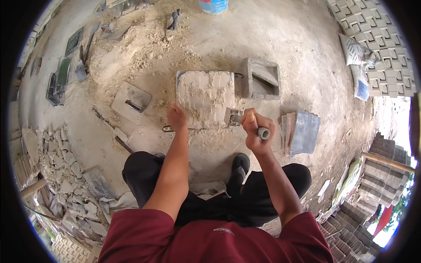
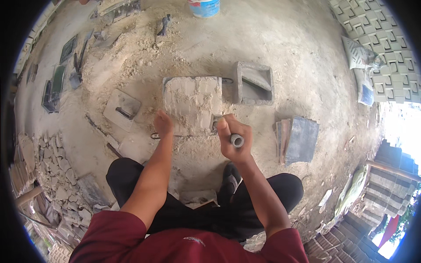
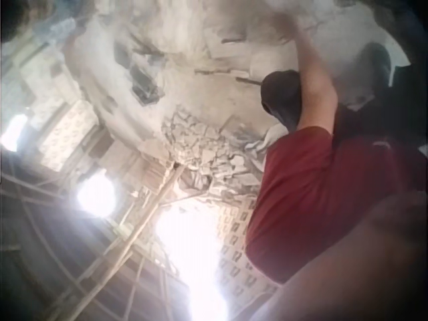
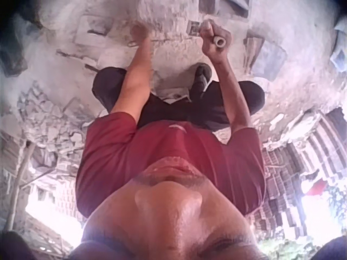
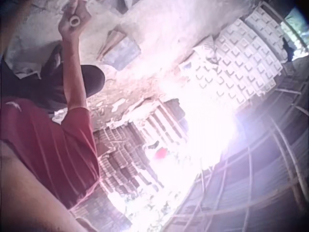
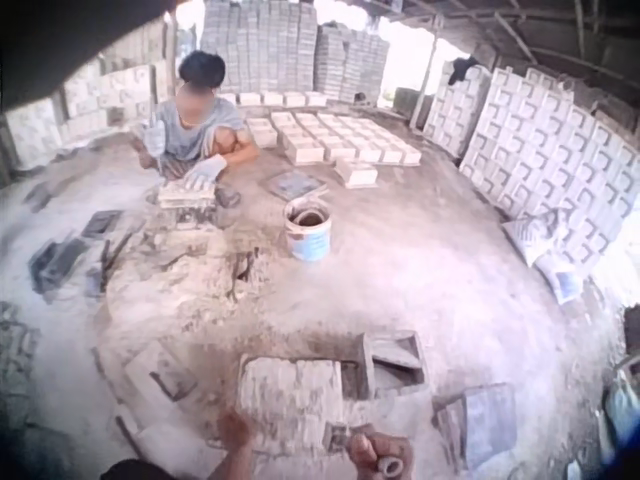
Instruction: The person prepares stone tiles by applying a sandy mixture and using a trowel to scrape and level the surface of each tile.
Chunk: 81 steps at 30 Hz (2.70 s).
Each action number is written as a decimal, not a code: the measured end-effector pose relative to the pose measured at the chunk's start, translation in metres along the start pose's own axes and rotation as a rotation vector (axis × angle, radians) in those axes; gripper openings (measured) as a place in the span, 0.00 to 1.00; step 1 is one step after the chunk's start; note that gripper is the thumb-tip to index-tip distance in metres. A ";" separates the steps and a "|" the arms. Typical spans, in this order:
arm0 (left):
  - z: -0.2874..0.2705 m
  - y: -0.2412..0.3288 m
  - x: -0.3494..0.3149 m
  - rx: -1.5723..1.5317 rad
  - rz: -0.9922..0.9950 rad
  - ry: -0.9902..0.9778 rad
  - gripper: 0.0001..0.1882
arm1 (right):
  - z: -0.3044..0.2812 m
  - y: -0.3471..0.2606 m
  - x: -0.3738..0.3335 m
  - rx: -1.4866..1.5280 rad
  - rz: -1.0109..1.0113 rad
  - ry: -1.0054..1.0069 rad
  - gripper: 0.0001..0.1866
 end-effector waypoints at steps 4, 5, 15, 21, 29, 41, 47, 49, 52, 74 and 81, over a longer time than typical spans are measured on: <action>0.006 0.008 -0.003 -0.025 0.055 -0.022 0.25 | -0.012 0.038 -0.009 -0.005 0.244 0.093 0.22; 0.006 0.012 -0.008 0.005 0.012 -0.019 0.25 | -0.008 0.041 -0.011 -0.070 0.191 0.047 0.22; 0.002 0.024 -0.014 0.079 0.010 0.031 0.26 | 0.025 0.070 0.002 0.192 0.044 0.322 0.24; -0.005 0.030 -0.012 0.070 -0.031 0.035 0.27 | 0.025 0.027 0.049 0.373 -0.033 0.365 0.24; -0.005 0.017 -0.004 0.125 -0.022 0.068 0.25 | 0.046 0.017 0.066 0.335 0.038 0.306 0.22; 0.002 0.021 -0.015 0.062 0.031 0.113 0.22 | 0.070 0.071 0.025 -0.061 -0.228 0.190 0.19; -0.008 0.021 -0.010 0.046 -0.041 0.090 0.21 | 0.082 0.017 0.058 0.272 -0.037 0.158 0.21; -0.007 0.024 -0.011 0.056 -0.071 -0.006 0.20 | 0.085 0.019 0.059 0.294 -0.063 0.141 0.21; -0.001 0.017 -0.008 -0.004 0.070 0.103 0.19 | 0.108 0.052 0.068 0.229 -0.039 0.096 0.21; -0.006 -0.003 -0.006 -0.322 -0.058 0.073 0.18 | 0.177 0.037 0.084 0.144 -0.012 0.050 0.18; 0.006 -0.005 -0.004 -0.671 -0.105 0.148 0.19 | 0.177 0.053 0.064 0.173 -0.063 -0.006 0.17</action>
Point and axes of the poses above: each hand's wrist, its own x-axis towards the middle knuckle, its own z-axis out of the palm, y = z × x, the point moved 1 cm from there along x, towards the middle knuckle, and after that the axes turned 6 degrees about y, right-handed, at the moved point
